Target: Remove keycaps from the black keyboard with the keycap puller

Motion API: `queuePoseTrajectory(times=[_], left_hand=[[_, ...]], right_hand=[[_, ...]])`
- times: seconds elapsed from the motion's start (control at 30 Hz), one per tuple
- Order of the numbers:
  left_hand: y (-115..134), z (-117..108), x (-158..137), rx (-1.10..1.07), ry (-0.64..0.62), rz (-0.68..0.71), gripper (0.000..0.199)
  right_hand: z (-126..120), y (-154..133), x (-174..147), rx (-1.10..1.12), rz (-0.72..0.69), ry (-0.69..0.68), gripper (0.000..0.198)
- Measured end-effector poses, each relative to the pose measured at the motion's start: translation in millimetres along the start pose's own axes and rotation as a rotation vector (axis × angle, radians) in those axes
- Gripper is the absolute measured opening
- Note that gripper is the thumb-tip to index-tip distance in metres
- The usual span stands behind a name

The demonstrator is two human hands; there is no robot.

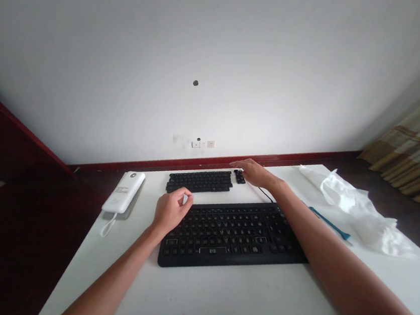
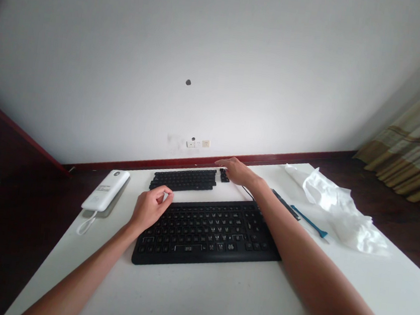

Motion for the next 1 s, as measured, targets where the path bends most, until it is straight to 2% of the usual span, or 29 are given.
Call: queuePoseTrajectory(times=[0.37, 0.7, 1.0], left_hand=[[-2, 2, 0, 0.013, 0.008, -0.001, 0.025], [-1, 1, 1, 0.01, 0.004, 0.001, 0.025], [-1, 1, 0, 0.008, 0.004, 0.005, 0.025]], right_hand=[[-6, -2, 5, -0.057, 0.031, 0.038, 0.046], [1, 8, 4, -0.046, 0.129, -0.016, 0.048], [1, 6, 6, -0.054, 0.074, -0.012, 0.048]])
Point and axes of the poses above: each hand's wrist, its own x-axis towards the middle knuckle, its own z-axis out of the palm, y = z × x, the point moved 5 cm from there along x, towards the middle knuckle, and after that the axes turned 8 degrees about x, right-handed, at the moved point
